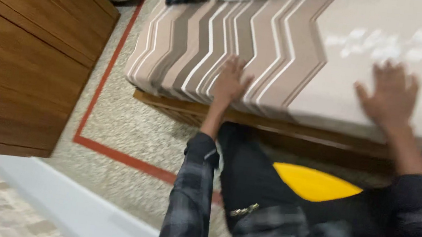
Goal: Arrange folded clothes on a bed and smooth out the bedsheet.
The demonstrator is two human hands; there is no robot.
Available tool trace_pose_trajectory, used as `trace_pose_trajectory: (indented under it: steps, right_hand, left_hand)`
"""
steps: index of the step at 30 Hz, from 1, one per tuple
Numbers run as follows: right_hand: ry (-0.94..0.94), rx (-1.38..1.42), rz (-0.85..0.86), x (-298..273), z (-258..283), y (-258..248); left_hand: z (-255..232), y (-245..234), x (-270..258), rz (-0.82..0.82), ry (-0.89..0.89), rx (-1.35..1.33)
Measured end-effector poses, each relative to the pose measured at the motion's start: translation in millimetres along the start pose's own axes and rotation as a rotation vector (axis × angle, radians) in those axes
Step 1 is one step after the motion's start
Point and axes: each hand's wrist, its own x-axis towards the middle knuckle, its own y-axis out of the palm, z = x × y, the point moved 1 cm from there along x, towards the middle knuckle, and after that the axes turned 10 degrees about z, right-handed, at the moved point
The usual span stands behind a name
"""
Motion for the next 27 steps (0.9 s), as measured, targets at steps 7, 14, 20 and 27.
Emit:
trace_pose_trajectory:
  steps: [7,14,20,27]
  right_hand:
    - [-0.014,0.001,-0.039,-14,14,-23]
    - [0.06,-0.007,-0.049,-6,6,-10]
    - [0.145,-0.085,-0.024,-6,18,-26]
    - [0.099,-0.124,-0.008,-16,15,-23]
  left_hand:
    - [137,-48,-30,-0.198,-0.301,-0.036]
    - [274,-39,-26,0.084,-0.743,0.053]
    - [117,-57,-27,-0.098,-0.464,0.121]
    - [-114,-91,-46,0.361,-0.362,0.039]
